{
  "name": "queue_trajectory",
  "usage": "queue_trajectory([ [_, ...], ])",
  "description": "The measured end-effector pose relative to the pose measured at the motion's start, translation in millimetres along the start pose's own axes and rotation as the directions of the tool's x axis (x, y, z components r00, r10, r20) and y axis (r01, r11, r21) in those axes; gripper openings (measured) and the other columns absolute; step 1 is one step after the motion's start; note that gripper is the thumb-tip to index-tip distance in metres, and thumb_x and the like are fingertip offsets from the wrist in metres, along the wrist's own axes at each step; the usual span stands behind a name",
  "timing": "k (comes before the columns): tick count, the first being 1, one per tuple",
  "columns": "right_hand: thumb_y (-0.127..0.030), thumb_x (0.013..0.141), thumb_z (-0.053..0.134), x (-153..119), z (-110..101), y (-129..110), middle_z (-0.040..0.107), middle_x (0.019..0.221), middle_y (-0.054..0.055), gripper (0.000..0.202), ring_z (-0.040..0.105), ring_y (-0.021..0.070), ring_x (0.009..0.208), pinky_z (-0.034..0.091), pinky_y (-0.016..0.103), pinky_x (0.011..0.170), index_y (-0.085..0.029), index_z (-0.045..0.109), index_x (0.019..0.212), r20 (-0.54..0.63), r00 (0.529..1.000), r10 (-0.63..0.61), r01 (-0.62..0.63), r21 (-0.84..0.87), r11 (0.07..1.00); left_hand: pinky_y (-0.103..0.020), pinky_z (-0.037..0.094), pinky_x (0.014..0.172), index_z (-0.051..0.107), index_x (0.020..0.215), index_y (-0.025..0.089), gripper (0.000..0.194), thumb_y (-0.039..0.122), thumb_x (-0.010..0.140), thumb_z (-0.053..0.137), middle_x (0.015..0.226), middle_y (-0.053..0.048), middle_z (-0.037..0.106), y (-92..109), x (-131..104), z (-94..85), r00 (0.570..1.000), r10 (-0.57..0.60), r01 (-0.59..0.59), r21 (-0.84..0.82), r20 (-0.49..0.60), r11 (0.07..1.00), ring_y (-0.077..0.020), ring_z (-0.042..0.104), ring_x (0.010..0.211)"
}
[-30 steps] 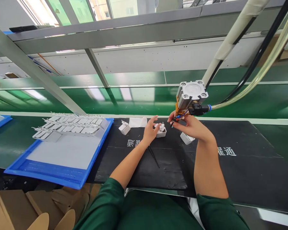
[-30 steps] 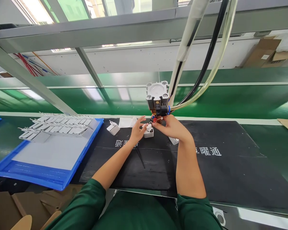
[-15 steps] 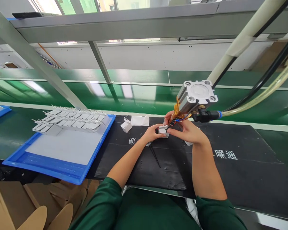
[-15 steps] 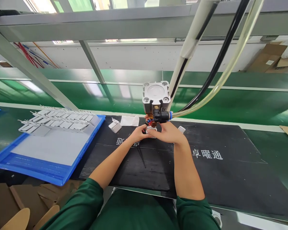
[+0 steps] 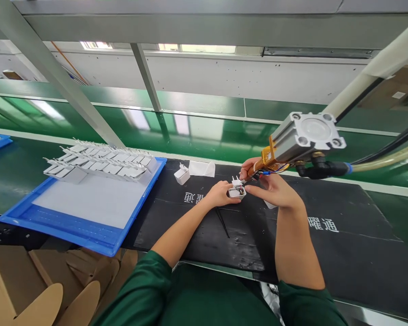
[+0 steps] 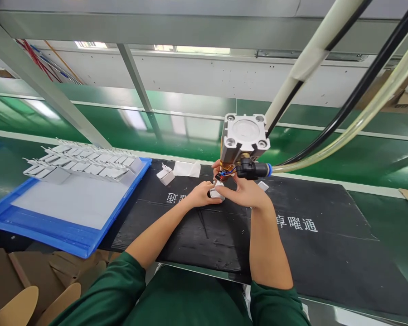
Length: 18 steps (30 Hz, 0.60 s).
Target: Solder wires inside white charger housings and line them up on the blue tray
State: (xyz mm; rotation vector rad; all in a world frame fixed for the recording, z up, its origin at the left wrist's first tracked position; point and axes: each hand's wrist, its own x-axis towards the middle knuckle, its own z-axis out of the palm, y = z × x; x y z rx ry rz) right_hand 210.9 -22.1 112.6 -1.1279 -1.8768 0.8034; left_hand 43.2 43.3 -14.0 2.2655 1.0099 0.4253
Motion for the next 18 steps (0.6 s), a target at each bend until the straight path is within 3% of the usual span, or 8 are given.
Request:
queue_trajectory([
  [3, -0.049, 0.083, 0.065, 1.3, 3.3, -1.7, 0.058, 0.097, 0.006, 0.041, 0.059, 0.0233, 0.095, 0.052, 0.042, 0.087, -0.027, 0.052, 0.115, 0.042, 0.998, -0.038, 0.035, 0.066, 0.997, -0.039, 0.047, 0.092, 0.073, 0.098, 0.019, 0.036, 0.042, 0.071, 0.078, 0.100, -0.009, 0.068, 3.9, 3.5, 7.2, 0.994, -0.034, 0.031, -0.024, -0.103, 0.999, -0.0276, 0.059, 0.099],
  [6, -0.047, 0.082, 0.069, 4.0, 9.9, -0.6, 0.057, 0.093, 0.004, 0.042, 0.058, 0.0212, 0.090, 0.052, 0.038, 0.082, -0.028, 0.053, 0.116, -0.008, 0.999, -0.049, 0.050, 0.104, 0.993, -0.034, 0.049, 0.087, 0.068, 0.109, 0.019, 0.036, 0.033, 0.077, 0.072, 0.103, -0.007, 0.070, 5.2, 2.2, 5.1, 0.979, -0.073, 0.036, -0.187, -0.192, 0.982, -0.0234, 0.062, 0.095],
  [8, -0.046, 0.081, 0.070, 6.4, 15.4, 1.8, 0.056, 0.090, 0.002, 0.043, 0.057, 0.0198, 0.087, 0.052, 0.037, 0.081, -0.028, 0.052, 0.116, -0.059, 0.997, -0.045, 0.052, 0.124, 0.991, -0.028, 0.048, 0.076, 0.064, 0.114, 0.019, 0.037, 0.035, 0.081, 0.068, 0.094, -0.005, 0.071, 5.1, -0.9, 0.0, 0.968, -0.123, 0.060, -0.278, -0.217, 0.959, -0.0190, 0.063, 0.082],
  [11, -0.047, 0.080, 0.071, 10.2, 22.7, 5.3, 0.055, 0.088, 0.001, 0.044, 0.057, 0.0185, 0.084, 0.051, 0.035, 0.078, -0.028, 0.051, 0.115, -0.131, 0.991, -0.035, 0.055, 0.152, 0.987, -0.024, 0.043, 0.064, 0.064, 0.106, 0.018, 0.034, 0.040, 0.081, 0.066, 0.080, -0.001, 0.069, 5.3, -5.6, -7.1, 0.951, -0.165, 0.076, -0.319, -0.261, 0.945, -0.0145, 0.059, 0.067],
  [18, -0.043, 0.086, 0.065, 15.3, 28.3, 8.0, 0.055, 0.084, 0.000, 0.030, 0.055, 0.0175, 0.078, 0.049, 0.033, 0.072, -0.028, 0.052, 0.109, -0.232, 0.972, -0.040, 0.076, 0.149, 0.986, -0.023, 0.040, 0.061, 0.064, 0.092, 0.018, 0.027, 0.042, 0.080, 0.067, 0.077, 0.000, 0.067, 11.1, -8.8, -11.2, 0.948, -0.123, 0.015, -0.349, -0.292, 0.937, -0.0136, 0.058, 0.066],
])
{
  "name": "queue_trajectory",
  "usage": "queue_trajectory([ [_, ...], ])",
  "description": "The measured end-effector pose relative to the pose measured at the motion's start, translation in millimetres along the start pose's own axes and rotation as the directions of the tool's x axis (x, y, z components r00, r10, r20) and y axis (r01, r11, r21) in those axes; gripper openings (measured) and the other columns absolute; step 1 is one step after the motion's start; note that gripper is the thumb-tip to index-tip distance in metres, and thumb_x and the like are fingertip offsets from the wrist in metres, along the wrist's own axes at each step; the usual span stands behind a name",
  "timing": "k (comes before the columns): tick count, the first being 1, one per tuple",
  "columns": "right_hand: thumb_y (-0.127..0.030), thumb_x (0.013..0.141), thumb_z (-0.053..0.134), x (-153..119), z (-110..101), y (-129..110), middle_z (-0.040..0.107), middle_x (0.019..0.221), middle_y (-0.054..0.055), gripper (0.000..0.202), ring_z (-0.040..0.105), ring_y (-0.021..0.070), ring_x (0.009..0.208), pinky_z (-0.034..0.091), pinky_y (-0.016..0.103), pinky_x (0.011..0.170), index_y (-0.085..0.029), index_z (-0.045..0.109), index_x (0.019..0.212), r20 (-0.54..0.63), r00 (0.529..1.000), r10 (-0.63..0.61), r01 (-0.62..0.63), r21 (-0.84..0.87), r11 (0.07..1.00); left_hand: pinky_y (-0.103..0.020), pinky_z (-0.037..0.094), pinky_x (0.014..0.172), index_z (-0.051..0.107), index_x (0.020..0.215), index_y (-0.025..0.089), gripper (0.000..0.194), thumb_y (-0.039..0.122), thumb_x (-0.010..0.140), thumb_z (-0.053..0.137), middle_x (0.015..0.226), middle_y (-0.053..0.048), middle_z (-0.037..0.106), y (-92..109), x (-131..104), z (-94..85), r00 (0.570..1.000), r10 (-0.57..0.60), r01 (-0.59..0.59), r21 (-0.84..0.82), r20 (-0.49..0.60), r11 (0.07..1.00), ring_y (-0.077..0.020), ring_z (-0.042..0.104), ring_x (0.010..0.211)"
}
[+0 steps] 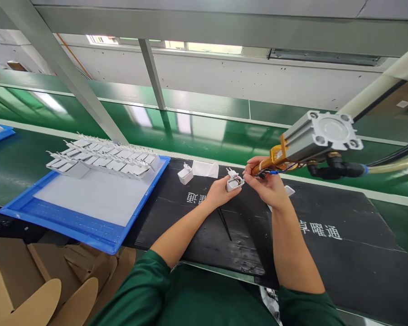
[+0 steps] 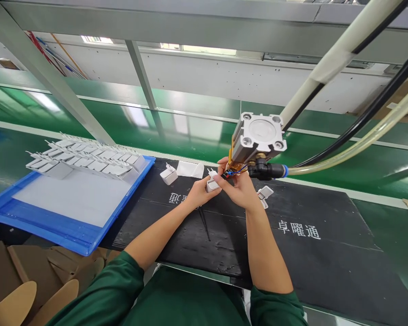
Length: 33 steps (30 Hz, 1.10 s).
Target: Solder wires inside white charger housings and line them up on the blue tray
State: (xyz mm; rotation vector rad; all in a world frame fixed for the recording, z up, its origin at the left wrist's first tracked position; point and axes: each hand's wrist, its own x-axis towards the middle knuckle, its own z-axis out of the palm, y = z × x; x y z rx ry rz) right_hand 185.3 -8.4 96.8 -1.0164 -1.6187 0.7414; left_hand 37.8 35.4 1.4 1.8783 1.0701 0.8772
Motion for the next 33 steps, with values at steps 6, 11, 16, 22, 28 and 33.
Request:
queue_trajectory([
  [6, -0.042, 0.086, 0.064, -1.6, -0.7, -1.3, 0.054, 0.084, 0.000, 0.029, 0.055, 0.0181, 0.080, 0.050, 0.034, 0.072, -0.029, 0.053, 0.110, 0.015, 1.000, 0.012, -0.012, -0.014, 1.000, -0.023, 0.041, 0.060, 0.064, 0.092, 0.020, 0.027, 0.044, 0.080, 0.067, 0.077, 0.000, 0.068, 1.0, -1.0, -0.3, 1.000, -0.030, 0.030, 0.072, -0.004, 0.997, -0.0155, 0.061, 0.068],
  [11, -0.042, 0.081, 0.070, -2.5, 1.1, -5.5, 0.054, 0.085, 0.001, 0.038, 0.056, 0.0192, 0.082, 0.051, 0.034, 0.073, -0.029, 0.051, 0.110, 0.022, 0.999, 0.025, -0.025, 0.030, 0.999, -0.024, 0.043, 0.062, 0.066, 0.097, 0.021, 0.027, 0.042, 0.080, 0.068, 0.079, -0.001, 0.070, -0.3, 0.3, 1.0, 0.998, -0.056, 0.057, 0.137, -0.009, 0.989, -0.0171, 0.063, 0.070],
  [16, -0.043, 0.079, 0.072, -3.5, 13.9, -13.5, 0.054, 0.083, 0.000, 0.037, 0.056, 0.0184, 0.079, 0.051, 0.035, 0.073, -0.028, 0.053, 0.106, 0.012, 1.000, -0.017, 0.016, 0.116, 0.993, -0.025, 0.049, 0.068, 0.067, 0.104, 0.018, 0.032, 0.035, 0.077, 0.070, 0.086, -0.002, 0.072, -4.6, 1.0, 11.6, 0.996, -0.084, 0.084, 0.008, 0.008, 0.996, -0.0188, 0.066, 0.077],
  [22, -0.050, 0.081, 0.068, -5.4, 24.9, -23.7, 0.053, 0.079, 0.001, 0.033, 0.055, 0.0195, 0.077, 0.051, 0.038, 0.073, -0.027, 0.057, 0.102, 0.027, 1.000, 0.002, -0.005, 0.123, 0.992, -0.026, 0.052, 0.073, 0.067, 0.108, 0.016, 0.035, 0.033, 0.077, 0.072, 0.092, -0.004, 0.073, 0.5, -2.8, 20.5, 0.999, 0.003, -0.012, -0.173, -0.052, 0.985, -0.0193, 0.066, 0.084],
  [28, -0.047, 0.082, 0.068, -9.2, 25.3, -22.5, 0.053, 0.080, 0.002, 0.034, 0.055, 0.0188, 0.077, 0.051, 0.036, 0.072, -0.027, 0.058, 0.106, 0.034, 0.999, -0.006, 0.000, 0.185, 0.983, -0.025, 0.052, 0.071, 0.067, 0.099, 0.015, 0.032, 0.033, 0.074, 0.076, 0.087, -0.003, 0.072, 1.8, -4.6, 22.1, 0.996, -0.008, -0.011, -0.227, -0.084, 0.974, -0.0185, 0.065, 0.081],
  [33, -0.049, 0.077, 0.072, -9.7, 19.2, -9.4, 0.056, 0.086, 0.004, 0.045, 0.056, 0.0209, 0.080, 0.053, 0.039, 0.074, -0.026, 0.056, 0.113, 0.082, 0.995, -0.052, 0.023, 0.320, 0.947, -0.024, 0.049, 0.069, 0.068, 0.104, 0.017, 0.031, 0.029, 0.076, 0.073, 0.085, -0.001, 0.072, 0.4, -1.5, 11.8, 0.996, -0.051, 0.043, -0.117, -0.070, 0.992, -0.0178, 0.066, 0.078],
])
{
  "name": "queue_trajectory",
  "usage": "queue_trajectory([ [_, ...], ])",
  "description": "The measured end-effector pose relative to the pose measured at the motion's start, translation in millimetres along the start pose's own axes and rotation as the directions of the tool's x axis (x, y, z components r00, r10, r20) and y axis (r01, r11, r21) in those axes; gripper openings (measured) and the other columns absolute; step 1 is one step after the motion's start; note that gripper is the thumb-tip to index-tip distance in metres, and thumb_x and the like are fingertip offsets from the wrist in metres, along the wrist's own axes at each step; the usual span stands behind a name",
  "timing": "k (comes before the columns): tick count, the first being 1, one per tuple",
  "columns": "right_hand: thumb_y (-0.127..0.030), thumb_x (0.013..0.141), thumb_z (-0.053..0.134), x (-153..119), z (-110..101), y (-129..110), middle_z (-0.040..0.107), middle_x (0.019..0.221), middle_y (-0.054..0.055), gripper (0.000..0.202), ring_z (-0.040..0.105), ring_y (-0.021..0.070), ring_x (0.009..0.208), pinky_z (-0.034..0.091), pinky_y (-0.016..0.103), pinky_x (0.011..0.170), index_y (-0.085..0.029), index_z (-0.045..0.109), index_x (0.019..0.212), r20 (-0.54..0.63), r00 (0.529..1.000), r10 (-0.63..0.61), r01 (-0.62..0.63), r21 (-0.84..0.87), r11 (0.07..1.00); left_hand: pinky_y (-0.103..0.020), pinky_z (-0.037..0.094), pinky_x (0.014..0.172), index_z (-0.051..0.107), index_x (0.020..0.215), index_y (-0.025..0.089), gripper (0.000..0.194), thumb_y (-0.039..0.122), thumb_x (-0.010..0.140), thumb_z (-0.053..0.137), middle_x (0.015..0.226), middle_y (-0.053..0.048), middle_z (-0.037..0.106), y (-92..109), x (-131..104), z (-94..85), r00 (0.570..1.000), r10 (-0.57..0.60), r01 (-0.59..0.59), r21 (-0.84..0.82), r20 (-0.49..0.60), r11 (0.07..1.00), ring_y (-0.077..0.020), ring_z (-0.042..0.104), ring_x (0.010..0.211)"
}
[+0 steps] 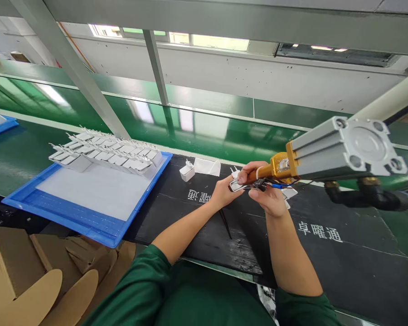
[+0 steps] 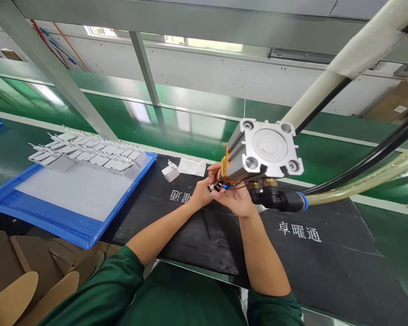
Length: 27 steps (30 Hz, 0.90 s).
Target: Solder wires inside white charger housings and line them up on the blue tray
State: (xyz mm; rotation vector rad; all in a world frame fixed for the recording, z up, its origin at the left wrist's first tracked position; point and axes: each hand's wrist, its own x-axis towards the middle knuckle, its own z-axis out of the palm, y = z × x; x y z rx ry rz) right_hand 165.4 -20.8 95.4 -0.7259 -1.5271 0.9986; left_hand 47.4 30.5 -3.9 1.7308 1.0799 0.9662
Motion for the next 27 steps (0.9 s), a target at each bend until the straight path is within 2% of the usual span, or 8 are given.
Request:
queue_trajectory([
  [4, -0.042, 0.078, 0.072, 3.3, -10.1, 7.5, 0.057, 0.085, 0.003, 0.039, 0.057, 0.0215, 0.079, 0.052, 0.040, 0.072, -0.027, 0.058, 0.110, 0.026, 0.999, -0.030, 0.028, 0.059, 0.998, -0.025, 0.045, 0.066, 0.069, 0.097, 0.017, 0.027, 0.034, 0.076, 0.072, 0.080, -0.003, 0.070, 6.6, 5.4, -22.0, 1.000, -0.006, 0.008, 0.311, -0.005, 0.950, -0.0190, 0.065, 0.074],
  [6, -0.040, 0.078, 0.072, 5.0, -13.5, 7.9, 0.058, 0.084, 0.003, 0.037, 0.058, 0.0216, 0.079, 0.052, 0.040, 0.072, -0.027, 0.058, 0.109, 0.035, 0.999, -0.028, 0.026, 0.051, 0.998, -0.026, 0.043, 0.065, 0.070, 0.096, 0.017, 0.030, 0.038, 0.075, 0.073, 0.078, -0.004, 0.069, 10.4, 7.1, -31.0, 1.000, 0.010, -0.019, 0.411, 0.026, 0.912, -0.0200, 0.064, 0.073],
  [9, -0.040, 0.079, 0.072, 6.0, -16.3, 6.5, 0.058, 0.084, 0.003, 0.035, 0.058, 0.0213, 0.079, 0.051, 0.039, 0.072, -0.028, 0.058, 0.108, 0.040, 0.999, -0.035, 0.033, 0.050, 0.998, -0.026, 0.042, 0.064, 0.070, 0.098, 0.018, 0.032, 0.042, 0.077, 0.073, 0.077, -0.005, 0.069, 13.6, 8.4, -38.2, 0.997, -0.022, -0.012, 0.466, 0.069, 0.885, -0.0210, 0.065, 0.074],
  [13, -0.041, 0.080, 0.072, 5.8, -17.9, 4.3, 0.058, 0.084, 0.003, 0.035, 0.058, 0.0208, 0.081, 0.051, 0.038, 0.073, -0.028, 0.059, 0.109, 0.049, 0.999, -0.014, 0.013, 0.031, 0.999, -0.027, 0.042, 0.065, 0.070, 0.100, 0.018, 0.031, 0.040, 0.078, 0.072, 0.080, -0.006, 0.069, 14.0, 10.5, -45.2, 0.995, -0.101, 0.085, 0.514, 0.004, 0.854, -0.0231, 0.065, 0.078],
  [15, -0.043, 0.081, 0.071, 5.8, -19.0, 2.4, 0.058, 0.084, 0.003, 0.035, 0.058, 0.0206, 0.080, 0.051, 0.037, 0.070, -0.027, 0.059, 0.110, 0.048, 0.999, 0.002, -0.002, -0.011, 1.000, -0.027, 0.042, 0.064, 0.070, 0.099, 0.017, 0.032, 0.041, 0.078, 0.071, 0.079, -0.006, 0.070, 15.5, 11.2, -50.0, 0.994, -0.106, 0.100, 0.460, -0.014, 0.882, -0.0214, 0.064, 0.075],
  [20, -0.042, 0.084, 0.069, 5.4, -25.8, -1.7, 0.058, 0.084, 0.002, 0.031, 0.058, 0.0186, 0.078, 0.050, 0.034, 0.068, -0.028, 0.060, 0.111, 0.035, 0.999, 0.007, -0.004, -0.104, 0.995, -0.024, 0.044, 0.063, 0.072, 0.098, 0.015, 0.039, 0.046, 0.074, 0.073, 0.076, -0.002, 0.070, 26.6, 6.0, -57.3, 0.999, -0.053, 0.050, 0.148, 0.013, 0.988, -0.0156, 0.060, 0.067],
  [23, -0.035, 0.085, 0.069, 5.0, -31.5, -1.1, 0.060, 0.087, 0.002, 0.029, 0.059, 0.0183, 0.083, 0.051, 0.033, 0.071, -0.029, 0.060, 0.111, 0.022, 1.000, -0.008, 0.011, -0.138, 0.990, -0.025, 0.047, 0.067, 0.073, 0.098, 0.014, 0.040, 0.044, 0.073, 0.073, 0.083, -0.004, 0.073, 32.3, 1.0, -57.1, 0.997, -0.070, 0.072, -0.051, 0.040, 0.996, -0.0166, 0.063, 0.073],
  [27, -0.030, 0.085, 0.069, 5.7, -37.2, 0.5, 0.060, 0.090, 0.002, 0.030, 0.058, 0.0172, 0.085, 0.051, 0.032, 0.075, -0.029, 0.060, 0.114, 0.000, 1.000, -0.006, 0.006, -0.158, 0.987, -0.027, 0.050, 0.068, 0.072, 0.100, 0.012, 0.047, 0.047, 0.069, 0.076, 0.088, -0.006, 0.074, 34.3, -1.3, -56.8, 0.988, -0.107, 0.132, -0.247, 0.110, 0.960, -0.0184, 0.066, 0.076],
])
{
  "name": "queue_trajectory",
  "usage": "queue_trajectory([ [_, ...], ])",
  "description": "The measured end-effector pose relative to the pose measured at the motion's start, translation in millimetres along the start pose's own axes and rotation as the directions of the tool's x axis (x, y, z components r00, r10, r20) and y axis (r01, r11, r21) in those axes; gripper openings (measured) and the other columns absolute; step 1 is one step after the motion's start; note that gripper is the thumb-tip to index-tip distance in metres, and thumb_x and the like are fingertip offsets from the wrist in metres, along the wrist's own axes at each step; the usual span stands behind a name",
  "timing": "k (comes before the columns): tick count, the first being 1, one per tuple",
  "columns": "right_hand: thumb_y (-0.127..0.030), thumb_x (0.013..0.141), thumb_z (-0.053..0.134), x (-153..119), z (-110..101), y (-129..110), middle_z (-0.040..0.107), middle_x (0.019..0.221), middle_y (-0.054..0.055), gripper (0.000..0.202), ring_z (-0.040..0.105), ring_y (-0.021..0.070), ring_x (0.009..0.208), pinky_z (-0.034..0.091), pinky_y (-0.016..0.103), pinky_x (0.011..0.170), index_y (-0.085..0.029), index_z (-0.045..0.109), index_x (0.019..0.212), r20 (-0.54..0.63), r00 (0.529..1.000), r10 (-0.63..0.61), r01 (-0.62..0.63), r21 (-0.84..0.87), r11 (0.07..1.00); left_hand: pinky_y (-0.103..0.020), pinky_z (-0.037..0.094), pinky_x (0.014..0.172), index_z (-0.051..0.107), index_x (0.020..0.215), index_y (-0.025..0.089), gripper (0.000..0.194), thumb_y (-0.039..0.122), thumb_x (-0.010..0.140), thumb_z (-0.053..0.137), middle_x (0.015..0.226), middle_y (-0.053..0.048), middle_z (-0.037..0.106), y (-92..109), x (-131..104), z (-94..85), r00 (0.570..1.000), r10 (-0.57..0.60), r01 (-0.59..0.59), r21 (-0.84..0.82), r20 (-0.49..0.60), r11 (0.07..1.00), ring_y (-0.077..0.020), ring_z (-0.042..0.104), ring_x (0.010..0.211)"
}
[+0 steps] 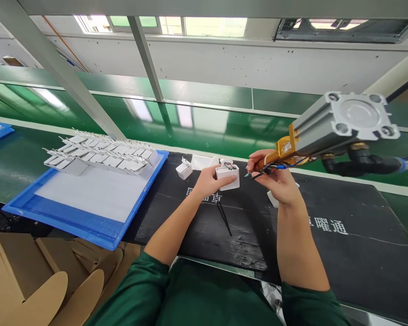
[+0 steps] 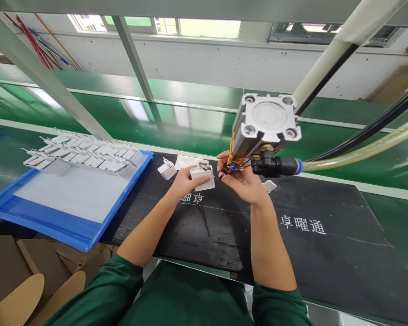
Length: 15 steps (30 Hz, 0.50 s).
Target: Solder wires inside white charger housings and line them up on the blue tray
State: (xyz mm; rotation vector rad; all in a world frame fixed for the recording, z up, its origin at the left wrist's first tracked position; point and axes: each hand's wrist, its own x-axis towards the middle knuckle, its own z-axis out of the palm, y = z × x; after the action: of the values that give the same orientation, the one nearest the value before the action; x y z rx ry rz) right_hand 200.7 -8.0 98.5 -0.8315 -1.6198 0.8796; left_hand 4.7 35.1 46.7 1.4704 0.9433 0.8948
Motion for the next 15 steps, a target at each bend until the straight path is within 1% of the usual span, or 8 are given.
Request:
queue_trajectory([
  [4, -0.029, 0.085, 0.069, 0.8, -3.4, 0.8, 0.061, 0.090, 0.002, 0.031, 0.058, 0.0167, 0.085, 0.051, 0.032, 0.075, -0.029, 0.059, 0.114, -0.011, 1.000, 0.009, -0.009, -0.008, 1.000, -0.029, 0.053, 0.071, 0.071, 0.103, 0.012, 0.048, 0.045, 0.068, 0.076, 0.090, -0.008, 0.074, -1.3, 1.3, -0.5, 0.998, -0.023, 0.031, -0.133, 0.055, 0.991, -0.0201, 0.068, 0.079],
  [7, -0.028, 0.085, 0.069, 1.2, -4.8, 0.8, 0.061, 0.090, 0.002, 0.031, 0.058, 0.0164, 0.085, 0.051, 0.031, 0.076, -0.029, 0.059, 0.114, -0.023, 1.000, 0.005, -0.006, -0.023, 1.000, -0.031, 0.054, 0.074, 0.072, 0.101, 0.012, 0.045, 0.043, 0.068, 0.076, 0.089, -0.008, 0.074, -1.4, 1.1, -0.4, 0.997, -0.035, 0.044, -0.155, 0.064, 0.987, -0.0210, 0.069, 0.081],
  [10, -0.029, 0.085, 0.069, 1.5, -5.3, 1.0, 0.061, 0.089, 0.001, 0.031, 0.059, 0.0165, 0.085, 0.051, 0.032, 0.076, -0.029, 0.059, 0.114, -0.029, 1.000, 0.005, -0.007, -0.041, 0.999, -0.031, 0.054, 0.073, 0.072, 0.102, 0.012, 0.045, 0.043, 0.069, 0.076, 0.089, -0.008, 0.075, 0.9, -0.7, 0.0, 0.997, -0.041, 0.047, -0.110, 0.060, 0.993, -0.0207, 0.068, 0.081],
  [13, -0.031, 0.084, 0.070, 1.6, -6.1, 1.7, 0.061, 0.089, 0.002, 0.031, 0.059, 0.0167, 0.085, 0.052, 0.032, 0.076, -0.028, 0.059, 0.113, -0.036, 0.999, 0.013, -0.015, -0.057, 0.998, -0.030, 0.053, 0.075, 0.072, 0.105, 0.014, 0.046, 0.042, 0.069, 0.077, 0.092, -0.006, 0.075, 1.1, -0.7, 0.1, 0.999, -0.028, 0.028, 0.004, 0.039, 1.000, -0.0199, 0.067, 0.081],
  [15, -0.032, 0.084, 0.070, 1.5, -7.1, 2.3, 0.061, 0.089, 0.002, 0.031, 0.059, 0.0168, 0.085, 0.052, 0.032, 0.075, -0.028, 0.059, 0.113, -0.035, 0.999, 0.016, -0.018, -0.064, 0.998, -0.030, 0.052, 0.079, 0.071, 0.110, 0.015, 0.047, 0.035, 0.068, 0.078, 0.095, -0.006, 0.075, -3.7, 2.5, -0.2, 0.999, -0.014, 0.010, 0.086, 0.047, 0.996, -0.0202, 0.068, 0.085],
])
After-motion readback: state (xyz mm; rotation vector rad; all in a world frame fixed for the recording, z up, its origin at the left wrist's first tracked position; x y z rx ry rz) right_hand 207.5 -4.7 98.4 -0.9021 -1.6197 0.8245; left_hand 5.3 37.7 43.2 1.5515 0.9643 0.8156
